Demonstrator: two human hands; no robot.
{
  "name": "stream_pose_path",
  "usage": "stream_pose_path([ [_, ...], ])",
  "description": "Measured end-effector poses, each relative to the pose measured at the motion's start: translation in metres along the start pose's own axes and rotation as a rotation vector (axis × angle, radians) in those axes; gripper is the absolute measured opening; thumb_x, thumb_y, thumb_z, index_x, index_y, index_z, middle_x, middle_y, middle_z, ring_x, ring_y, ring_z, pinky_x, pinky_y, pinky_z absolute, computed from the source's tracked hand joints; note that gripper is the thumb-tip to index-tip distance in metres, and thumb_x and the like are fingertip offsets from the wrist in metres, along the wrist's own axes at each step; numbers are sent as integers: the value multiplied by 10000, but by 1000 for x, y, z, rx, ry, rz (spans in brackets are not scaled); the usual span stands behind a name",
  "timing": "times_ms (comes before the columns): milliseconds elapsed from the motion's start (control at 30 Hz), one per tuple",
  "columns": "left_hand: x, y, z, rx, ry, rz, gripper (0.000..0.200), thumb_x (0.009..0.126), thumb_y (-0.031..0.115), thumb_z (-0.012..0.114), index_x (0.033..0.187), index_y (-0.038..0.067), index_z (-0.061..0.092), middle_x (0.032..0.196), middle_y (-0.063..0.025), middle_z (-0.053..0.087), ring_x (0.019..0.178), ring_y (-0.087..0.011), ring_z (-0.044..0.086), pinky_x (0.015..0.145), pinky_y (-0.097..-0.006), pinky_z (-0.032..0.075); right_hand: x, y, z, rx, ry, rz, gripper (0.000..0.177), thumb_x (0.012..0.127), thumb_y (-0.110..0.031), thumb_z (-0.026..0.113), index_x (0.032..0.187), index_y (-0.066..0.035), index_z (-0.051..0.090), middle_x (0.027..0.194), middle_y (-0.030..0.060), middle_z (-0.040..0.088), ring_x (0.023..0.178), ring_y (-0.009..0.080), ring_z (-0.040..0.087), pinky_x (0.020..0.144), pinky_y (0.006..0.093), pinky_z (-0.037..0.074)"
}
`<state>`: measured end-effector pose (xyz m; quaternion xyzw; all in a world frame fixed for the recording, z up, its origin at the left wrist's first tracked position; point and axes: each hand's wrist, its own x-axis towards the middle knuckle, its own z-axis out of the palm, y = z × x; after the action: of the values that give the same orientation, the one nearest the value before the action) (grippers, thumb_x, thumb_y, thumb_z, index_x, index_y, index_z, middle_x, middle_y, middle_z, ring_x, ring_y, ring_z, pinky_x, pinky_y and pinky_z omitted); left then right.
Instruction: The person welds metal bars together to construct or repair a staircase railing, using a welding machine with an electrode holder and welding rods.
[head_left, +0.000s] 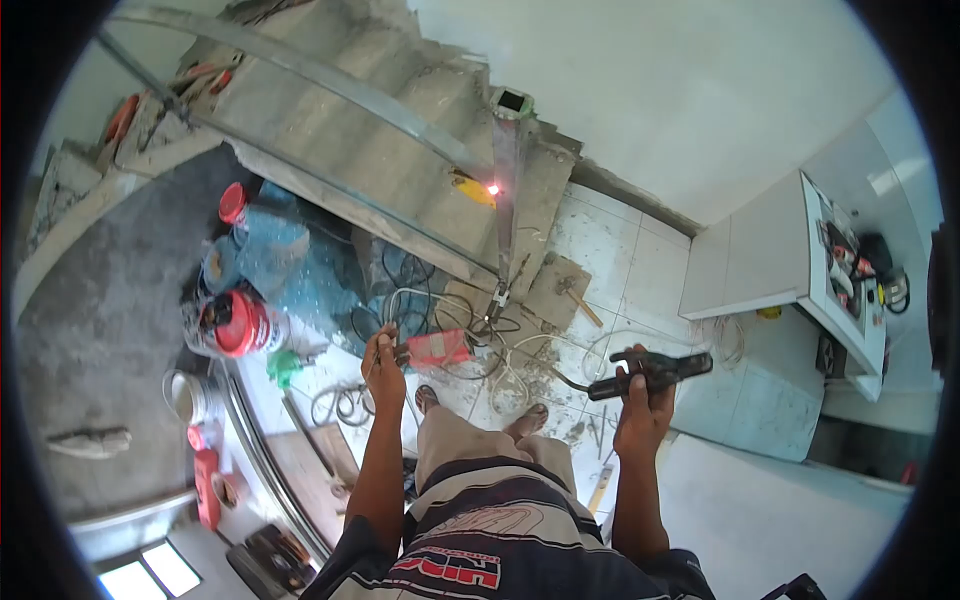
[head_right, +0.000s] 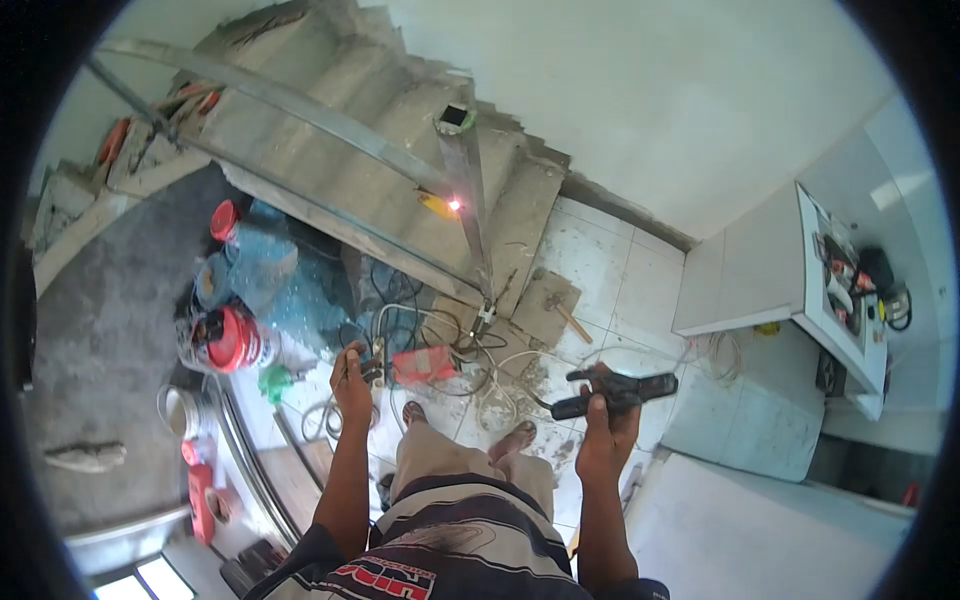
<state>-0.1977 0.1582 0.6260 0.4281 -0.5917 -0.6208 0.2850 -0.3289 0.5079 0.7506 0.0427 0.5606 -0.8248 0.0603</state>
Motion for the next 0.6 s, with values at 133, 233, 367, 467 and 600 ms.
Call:
stream_pose_path([
  [133, -40, -41, -6, 64, 89, -134, 341, 1080, 320, 493, 1238, 44, 617, 1082, -79, 669, 838, -189, 708, 652, -295, 565, 23, -1, -56, -284, 35, 83, 466, 981, -49, 636, 1410, -17, 458, 1402, 162, 579, 1319, 240, 554, 1113, 380, 426],
  [233, -48, -78, -10, 23, 150, -325, 342, 1068, 322, 514, 1230, 39, 618, 1096, -102, 683, 828, -219, 727, 620, -305, 564, 46, 13, -69, -341, 22, 164, 432, 974, -81, 660, 1375, -32, 507, 1412, 126, 580, 1311, 226, 563, 1090, 402, 448],
  [367, -50, -115, -6, 2, 70, -452, 366, 1071, 326, 475, 1274, 48, 601, 1138, -110, 686, 836, -225, 725, 647, -332, 575, 53, 44, -15, -143, 183, 383, 325, 944, -149, 718, 1244, -81, 612, 1224, 82, 688, 1223, 220, 608, 1022, 478, 486],
  [467, -40, -190, 3, 19, -103, -681, 427, 1047, 425, 462, 1259, 86, 612, 1117, -104, 695, 858, -241, 717, 681, -387, 582, 35, 82, 33, -60, -68, 500, 415, 938, -169, 713, 1298, -86, 524, 1239, 115, 673, 1176, 234, 615, 1021, 490, 495],
  [600, -10, -215, 40, -373, -17, -1203, 527, 1059, 527, 395, 1128, 58, 624, 984, -101, 672, 800, -288, 678, 782, -488, 600, -11, 88, 98, 47, -372, 672, 326, 900, -116, 734, 1153, -137, 530, 1183, 207, 681, 1168, 346, 638, 1036, 514, 490],
])
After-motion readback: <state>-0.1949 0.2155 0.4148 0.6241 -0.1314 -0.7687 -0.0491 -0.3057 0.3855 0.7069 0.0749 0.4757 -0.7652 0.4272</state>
